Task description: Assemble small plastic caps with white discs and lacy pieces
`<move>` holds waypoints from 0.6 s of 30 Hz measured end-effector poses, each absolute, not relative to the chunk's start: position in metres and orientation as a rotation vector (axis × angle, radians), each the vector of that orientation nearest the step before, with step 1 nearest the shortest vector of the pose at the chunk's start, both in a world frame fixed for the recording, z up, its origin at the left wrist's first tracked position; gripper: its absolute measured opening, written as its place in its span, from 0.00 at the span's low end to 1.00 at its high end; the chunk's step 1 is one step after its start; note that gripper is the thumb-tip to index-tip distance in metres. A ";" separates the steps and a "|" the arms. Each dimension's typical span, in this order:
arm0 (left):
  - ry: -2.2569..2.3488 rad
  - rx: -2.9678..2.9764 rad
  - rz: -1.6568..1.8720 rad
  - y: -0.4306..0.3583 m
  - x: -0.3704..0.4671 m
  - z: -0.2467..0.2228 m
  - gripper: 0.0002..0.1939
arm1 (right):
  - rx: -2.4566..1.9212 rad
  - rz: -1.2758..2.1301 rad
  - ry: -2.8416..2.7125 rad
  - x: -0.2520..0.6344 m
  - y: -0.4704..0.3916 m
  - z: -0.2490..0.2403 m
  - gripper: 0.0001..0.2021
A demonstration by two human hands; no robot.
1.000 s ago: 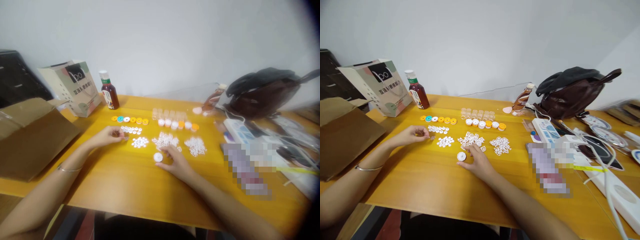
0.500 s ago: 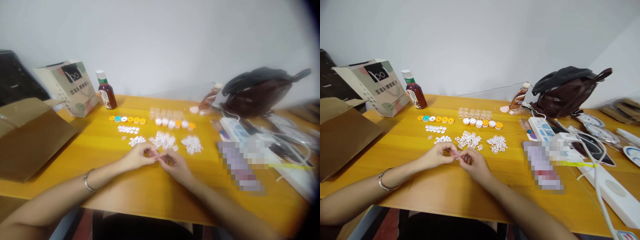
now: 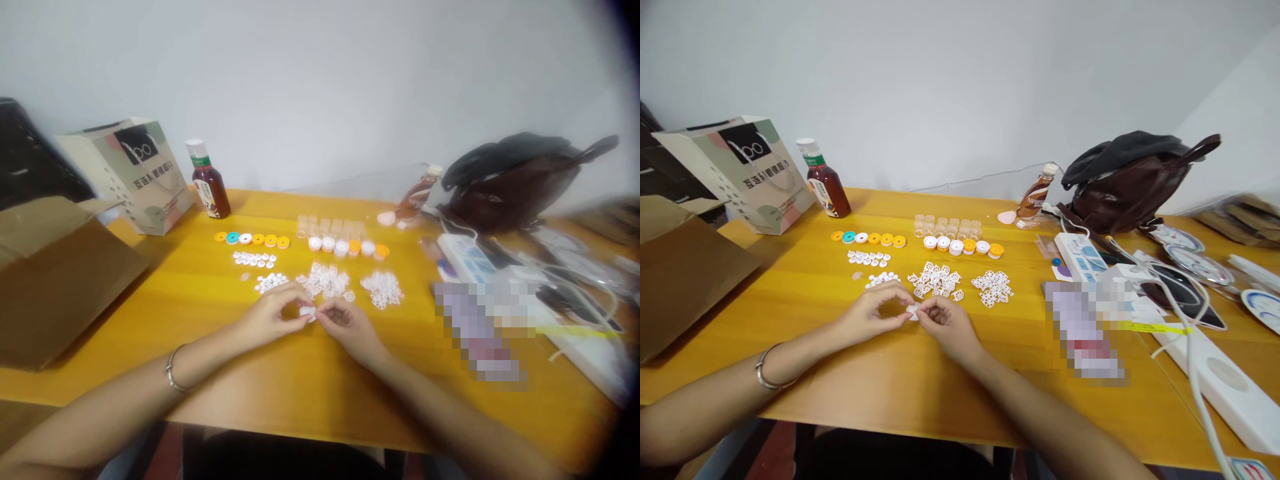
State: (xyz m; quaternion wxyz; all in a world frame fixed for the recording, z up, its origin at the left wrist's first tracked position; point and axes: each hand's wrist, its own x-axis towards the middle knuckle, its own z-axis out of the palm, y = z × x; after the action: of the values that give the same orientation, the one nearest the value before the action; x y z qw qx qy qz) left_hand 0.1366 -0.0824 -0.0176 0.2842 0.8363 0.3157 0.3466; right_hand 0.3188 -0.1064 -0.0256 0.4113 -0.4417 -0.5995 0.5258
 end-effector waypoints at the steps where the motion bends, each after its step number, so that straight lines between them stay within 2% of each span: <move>1: 0.827 2.317 0.944 -0.082 0.136 -0.017 0.07 | -1.112 1.350 -1.506 0.319 -0.106 -0.025 0.06; 6: 0.779 2.569 0.967 -0.083 0.135 -0.020 0.06 | -1.122 1.412 -1.506 0.320 -0.105 -0.024 0.07; 12: 0.810 2.593 0.933 -0.084 0.134 -0.020 0.06 | -1.099 1.402 -1.536 0.320 -0.105 -0.024 0.07; 18: 0.953 2.468 0.860 -0.077 0.129 -0.025 0.05 | -1.180 1.108 -1.704 0.327 -0.103 -0.030 0.07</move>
State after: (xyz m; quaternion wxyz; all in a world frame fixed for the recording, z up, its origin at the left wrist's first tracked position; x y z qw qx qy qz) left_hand 0.1294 -0.0773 -0.0250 0.1790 0.8728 0.3371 0.3041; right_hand 0.3273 -0.1027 -0.0298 0.3855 -0.4633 -0.6690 0.4349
